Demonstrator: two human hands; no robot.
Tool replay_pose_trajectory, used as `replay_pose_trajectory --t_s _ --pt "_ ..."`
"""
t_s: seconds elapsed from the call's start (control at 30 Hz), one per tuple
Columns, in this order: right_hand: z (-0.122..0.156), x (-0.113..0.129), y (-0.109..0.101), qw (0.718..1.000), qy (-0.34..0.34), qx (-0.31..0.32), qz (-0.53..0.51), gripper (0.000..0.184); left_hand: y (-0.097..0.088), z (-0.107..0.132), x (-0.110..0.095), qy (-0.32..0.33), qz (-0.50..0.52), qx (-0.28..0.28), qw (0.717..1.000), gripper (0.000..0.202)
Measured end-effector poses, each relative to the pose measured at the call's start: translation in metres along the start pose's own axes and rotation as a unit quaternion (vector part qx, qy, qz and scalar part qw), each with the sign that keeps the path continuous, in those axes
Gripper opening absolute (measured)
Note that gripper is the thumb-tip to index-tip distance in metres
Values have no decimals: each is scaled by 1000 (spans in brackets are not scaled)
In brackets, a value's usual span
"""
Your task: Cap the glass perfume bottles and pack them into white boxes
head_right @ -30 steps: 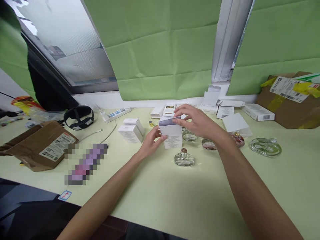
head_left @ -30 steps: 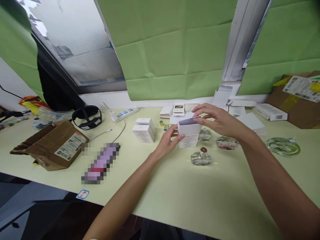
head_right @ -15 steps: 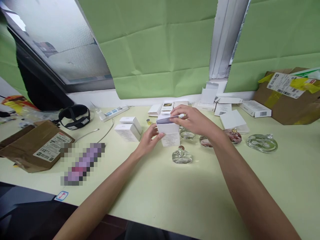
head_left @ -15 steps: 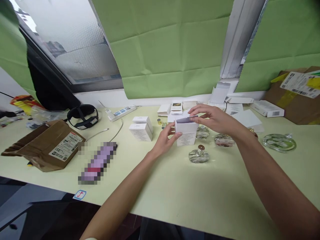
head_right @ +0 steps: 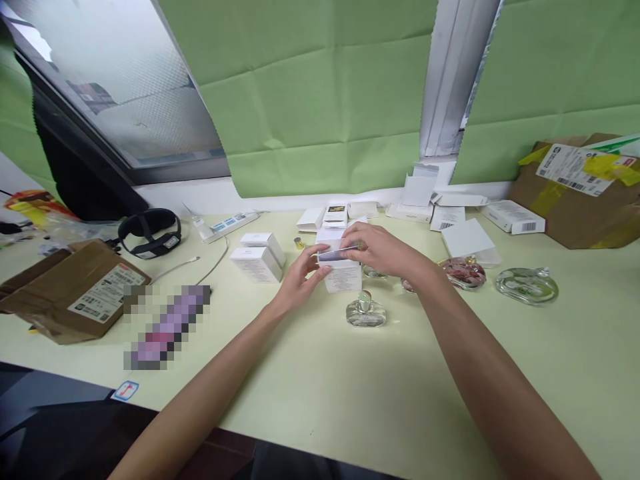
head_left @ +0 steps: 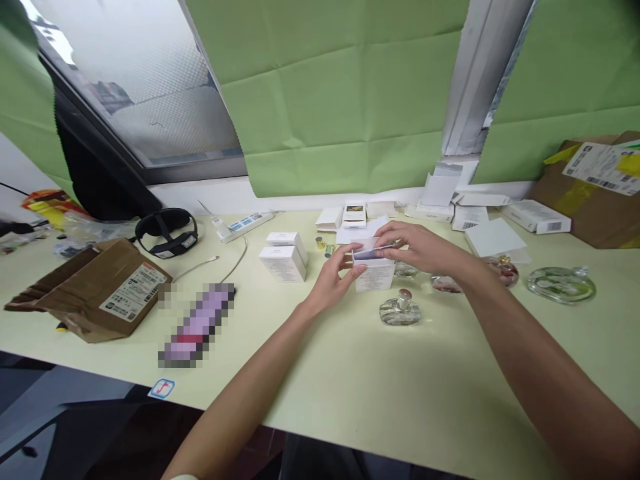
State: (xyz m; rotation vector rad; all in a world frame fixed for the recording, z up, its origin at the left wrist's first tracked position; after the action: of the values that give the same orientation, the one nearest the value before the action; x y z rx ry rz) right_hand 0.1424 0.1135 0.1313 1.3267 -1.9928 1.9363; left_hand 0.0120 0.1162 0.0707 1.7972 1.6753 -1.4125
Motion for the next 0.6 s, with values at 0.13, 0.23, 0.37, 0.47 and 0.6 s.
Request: replay_pose_trajectory --t_s 0.13,0.23,0.37,0.47,0.6 --pt "-2 -2 7 999 -2 15 30 27 1 0 0 -4 0 3 1000 41" --pt "-4 -6 11 999 -2 17 31 27 1 0 -1 -3 6 6 1000 41" --pt "-6 -11 18 999 -7 29 15 27 1 0 -2 -6 8 7 1000 41" --pt "-8 -16 21 999 -3 35 6 26 3 0 -2 -14 19 9 1000 41" --pt "-8 -17 18 1000 9 21 17 22 10 1 -5 -15 50 19 998 39"
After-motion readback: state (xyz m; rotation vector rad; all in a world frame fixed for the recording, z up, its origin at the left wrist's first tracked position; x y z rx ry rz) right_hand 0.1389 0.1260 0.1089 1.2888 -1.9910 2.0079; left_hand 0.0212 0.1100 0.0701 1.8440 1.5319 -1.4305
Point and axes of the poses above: each hand's wrist, its own z-axis away from the middle knuckle, its own y-axis out of the palm, x = y × z, the point moved 10 cm from there along -z, towards the middle knuckle, and after that the axes turned 3 degrees about y, right-handed, at the moved point
